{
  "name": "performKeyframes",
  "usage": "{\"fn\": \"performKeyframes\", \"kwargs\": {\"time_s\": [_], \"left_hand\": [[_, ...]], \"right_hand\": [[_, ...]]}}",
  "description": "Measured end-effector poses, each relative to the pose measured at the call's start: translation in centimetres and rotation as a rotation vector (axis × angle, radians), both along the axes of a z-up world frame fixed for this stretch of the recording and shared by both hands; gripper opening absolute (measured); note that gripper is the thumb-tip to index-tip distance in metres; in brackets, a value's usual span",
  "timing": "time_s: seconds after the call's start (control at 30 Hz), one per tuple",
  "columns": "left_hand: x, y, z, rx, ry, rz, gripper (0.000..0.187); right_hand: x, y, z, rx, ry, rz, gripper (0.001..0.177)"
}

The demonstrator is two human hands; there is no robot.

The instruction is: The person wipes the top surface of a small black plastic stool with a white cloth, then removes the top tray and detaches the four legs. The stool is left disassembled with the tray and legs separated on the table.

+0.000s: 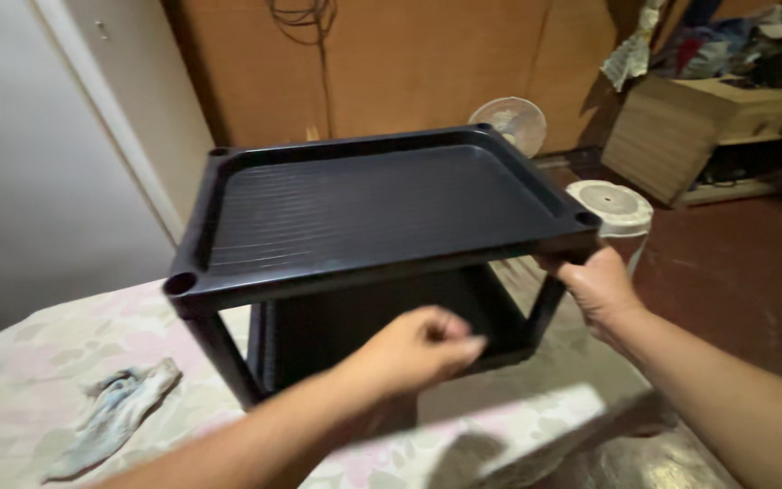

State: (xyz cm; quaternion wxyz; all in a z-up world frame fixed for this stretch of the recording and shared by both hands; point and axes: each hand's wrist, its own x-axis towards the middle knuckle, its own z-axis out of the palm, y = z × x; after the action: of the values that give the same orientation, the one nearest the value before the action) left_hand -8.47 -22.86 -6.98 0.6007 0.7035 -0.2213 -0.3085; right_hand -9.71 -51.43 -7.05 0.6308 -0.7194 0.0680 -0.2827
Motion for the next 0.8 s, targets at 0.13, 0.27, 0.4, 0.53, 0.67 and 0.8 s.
{"fn": "performKeyframes", "kwargs": {"time_s": [0.13, 0.27, 0.4, 0.53, 0.67, 0.8], "left_hand": [[0.7, -7.9, 4.0, -0.322, 0.449, 0.193, 0.045], [0.5, -13.8, 3.8, -0.882, 0.74, 0.359, 0.057], [2.0, -16.1, 3.2, -1.033, 0.831, 0.423, 0.057], [3.3, -17.4, 3.2, -1.065, 0.888, 0.493, 0.045], [3.5, -18.1, 3.9, -1.068, 0.967, 0.584, 0.041], [4.4, -18.4, 5.7, -1.096, 0.969, 0.512, 0.044]], "right_hand": [[0.8, -1.1, -0.9, -0.041, 0.076, -0.06, 0.032], [0.8, -1.7, -1.1, -0.133, 0.161, -0.066, 0.028], [0.5, -1.5, -1.1, -0.165, 0.064, -0.027, 0.032], [0.8, -1.3, -1.0, -0.184, -0.059, 0.006, 0.04], [0.8, -1.4, -1.3, -0.15, -0.049, 0.003, 0.04], [0.5, -1.2, -1.5, -0.269, -0.014, -0.068, 0.032]]}}
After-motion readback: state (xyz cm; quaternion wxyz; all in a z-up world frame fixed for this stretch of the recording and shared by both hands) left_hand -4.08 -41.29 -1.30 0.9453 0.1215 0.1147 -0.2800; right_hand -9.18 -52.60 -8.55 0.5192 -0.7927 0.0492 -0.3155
